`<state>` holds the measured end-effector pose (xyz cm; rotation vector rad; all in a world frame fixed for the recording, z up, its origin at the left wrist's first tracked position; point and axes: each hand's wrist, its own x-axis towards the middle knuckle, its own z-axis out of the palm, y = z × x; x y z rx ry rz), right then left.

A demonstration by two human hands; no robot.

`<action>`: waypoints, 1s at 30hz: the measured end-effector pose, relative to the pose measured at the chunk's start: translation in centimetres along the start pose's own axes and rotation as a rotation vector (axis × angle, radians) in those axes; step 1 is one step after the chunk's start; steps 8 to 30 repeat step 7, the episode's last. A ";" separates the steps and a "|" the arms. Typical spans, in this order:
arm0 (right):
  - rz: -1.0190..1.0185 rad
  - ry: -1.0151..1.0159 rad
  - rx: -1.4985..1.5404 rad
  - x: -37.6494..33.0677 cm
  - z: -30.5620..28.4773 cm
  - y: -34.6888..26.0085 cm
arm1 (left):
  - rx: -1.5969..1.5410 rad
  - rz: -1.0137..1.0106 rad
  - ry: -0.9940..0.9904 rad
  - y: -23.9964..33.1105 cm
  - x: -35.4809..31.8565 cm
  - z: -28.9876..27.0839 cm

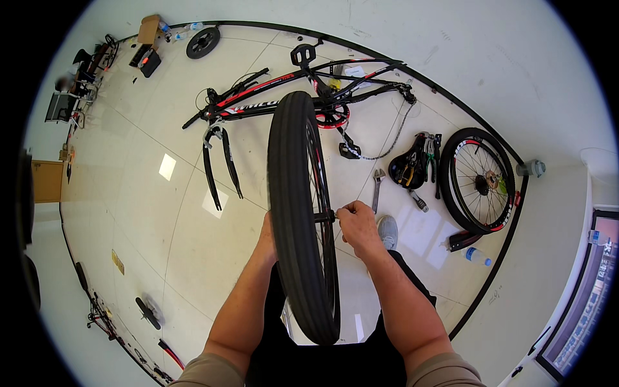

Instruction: The person holds a bicycle wheel and repeatedly tightens the axle nuts by hand. They rotate the wheel to access both sides of the axle, checking the tightness and alignment throughout the process.

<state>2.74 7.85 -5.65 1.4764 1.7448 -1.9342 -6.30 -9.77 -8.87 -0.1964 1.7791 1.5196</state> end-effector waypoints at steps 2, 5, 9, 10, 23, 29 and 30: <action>-0.004 -0.006 0.010 0.1 0.0 0.2 | 0.003 0.024 0.001 0.0 0.0 0.1; -0.009 -0.014 0.032 0.4 -0.2 0.7 | 0.037 0.037 -0.002 0.1 0.0 0.2; -0.011 -0.022 0.046 0.8 -0.1 1.1 | 0.044 0.012 -0.003 0.0 0.0 0.1; -0.011 -0.022 0.046 0.8 -0.1 1.1 | 0.044 0.012 -0.003 0.0 0.0 0.1; -0.011 -0.022 0.046 0.8 -0.1 1.1 | 0.044 0.012 -0.003 0.0 0.0 0.1; -0.011 -0.022 0.046 0.8 -0.1 1.1 | 0.044 0.012 -0.003 0.0 0.0 0.1; -0.011 -0.022 0.046 0.8 -0.1 1.1 | 0.044 0.012 -0.003 0.0 0.0 0.1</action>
